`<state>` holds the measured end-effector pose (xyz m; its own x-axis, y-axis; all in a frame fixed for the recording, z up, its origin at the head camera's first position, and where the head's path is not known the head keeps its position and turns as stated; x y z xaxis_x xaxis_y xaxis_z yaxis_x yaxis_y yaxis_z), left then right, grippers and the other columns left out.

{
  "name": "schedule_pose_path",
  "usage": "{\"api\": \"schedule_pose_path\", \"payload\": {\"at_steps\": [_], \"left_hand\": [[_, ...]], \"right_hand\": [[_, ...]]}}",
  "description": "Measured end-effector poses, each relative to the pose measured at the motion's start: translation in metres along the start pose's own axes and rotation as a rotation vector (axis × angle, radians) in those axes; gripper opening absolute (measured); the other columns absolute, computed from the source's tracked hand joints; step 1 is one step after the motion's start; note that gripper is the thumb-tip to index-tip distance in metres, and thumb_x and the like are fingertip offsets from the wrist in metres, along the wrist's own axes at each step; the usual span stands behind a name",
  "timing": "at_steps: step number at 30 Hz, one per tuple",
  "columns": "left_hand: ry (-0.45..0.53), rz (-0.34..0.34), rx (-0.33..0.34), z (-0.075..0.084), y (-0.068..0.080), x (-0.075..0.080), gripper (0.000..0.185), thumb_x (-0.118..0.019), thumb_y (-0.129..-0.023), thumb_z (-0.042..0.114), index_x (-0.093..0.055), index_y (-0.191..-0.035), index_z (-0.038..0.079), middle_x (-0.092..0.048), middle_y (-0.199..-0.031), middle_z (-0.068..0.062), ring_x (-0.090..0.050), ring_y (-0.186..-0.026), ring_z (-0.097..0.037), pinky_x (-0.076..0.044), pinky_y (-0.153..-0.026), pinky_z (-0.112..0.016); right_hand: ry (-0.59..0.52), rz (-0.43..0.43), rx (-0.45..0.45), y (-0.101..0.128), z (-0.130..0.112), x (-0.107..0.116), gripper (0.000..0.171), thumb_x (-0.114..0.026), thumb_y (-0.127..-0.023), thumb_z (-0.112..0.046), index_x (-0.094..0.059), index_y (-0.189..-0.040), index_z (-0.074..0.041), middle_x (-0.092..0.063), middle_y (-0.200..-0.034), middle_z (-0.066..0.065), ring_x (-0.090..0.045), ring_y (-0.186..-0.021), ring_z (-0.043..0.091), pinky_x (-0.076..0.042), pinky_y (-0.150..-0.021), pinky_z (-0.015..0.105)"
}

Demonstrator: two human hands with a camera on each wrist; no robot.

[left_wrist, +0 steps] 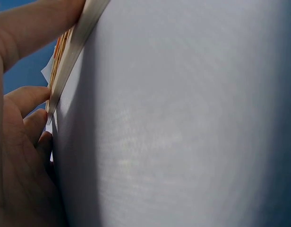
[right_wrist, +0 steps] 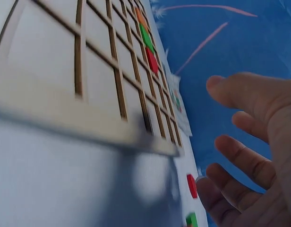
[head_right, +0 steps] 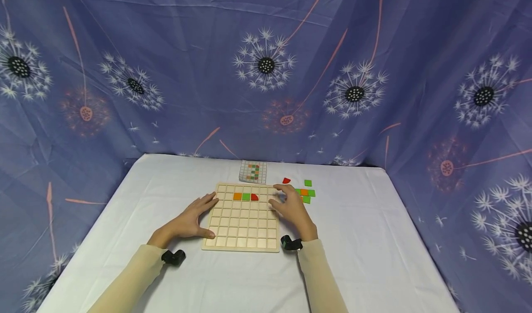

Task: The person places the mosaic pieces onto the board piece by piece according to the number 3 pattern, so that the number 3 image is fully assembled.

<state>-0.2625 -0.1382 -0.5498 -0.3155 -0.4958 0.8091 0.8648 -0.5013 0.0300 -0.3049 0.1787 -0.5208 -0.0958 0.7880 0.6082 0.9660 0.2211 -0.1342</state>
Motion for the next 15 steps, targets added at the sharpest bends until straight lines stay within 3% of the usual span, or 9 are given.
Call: {"api": "schedule_pose_path", "payload": {"at_steps": [4,9,15], "left_hand": [[0.000,0.001,0.007,0.000,0.001,0.000,0.122,-0.090,-0.066,0.060,-0.035,-0.160,0.003,-0.021,-0.171,-0.018,-0.019,-0.157,-0.045,-0.015,-0.128,-0.061],[0.006,0.000,0.009,0.000,0.001,0.000,0.122,-0.090,-0.067,0.060,-0.035,-0.160,0.003,-0.021,-0.171,-0.018,-0.019,-0.157,-0.044,-0.015,-0.128,-0.061],[-0.006,0.002,-0.009,0.001,0.001,0.000,0.122,-0.089,-0.068,0.060,-0.035,-0.160,0.002,-0.021,-0.171,-0.019,-0.019,-0.157,-0.045,-0.016,-0.128,-0.062]], "right_hand": [[0.007,0.014,0.010,0.003,0.006,0.010,0.061,-0.081,-0.090,-0.021,-0.058,-0.144,-0.004,-0.060,-0.138,0.020,-0.059,-0.126,0.037,-0.054,-0.099,0.053],[0.040,0.032,0.017,0.007,0.013,0.023,0.065,-0.082,-0.089,-0.020,-0.056,-0.146,-0.005,-0.060,-0.140,0.022,-0.063,-0.115,0.041,-0.055,-0.094,0.053],[0.056,0.030,0.016,0.010,0.027,0.040,0.070,-0.081,-0.090,-0.020,-0.050,-0.151,-0.004,-0.057,-0.141,0.025,-0.062,-0.121,0.042,-0.055,-0.100,0.056]]}}
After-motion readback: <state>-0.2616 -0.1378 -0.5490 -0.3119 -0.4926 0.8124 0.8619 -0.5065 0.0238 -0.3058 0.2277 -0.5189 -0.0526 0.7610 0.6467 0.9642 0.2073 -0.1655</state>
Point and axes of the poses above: each hand's wrist, its own y-axis away from the middle knuckle, its own x-axis out of the back of the hand, z = x × y, the point moved 7 cm from there along -y, towards the middle knuckle
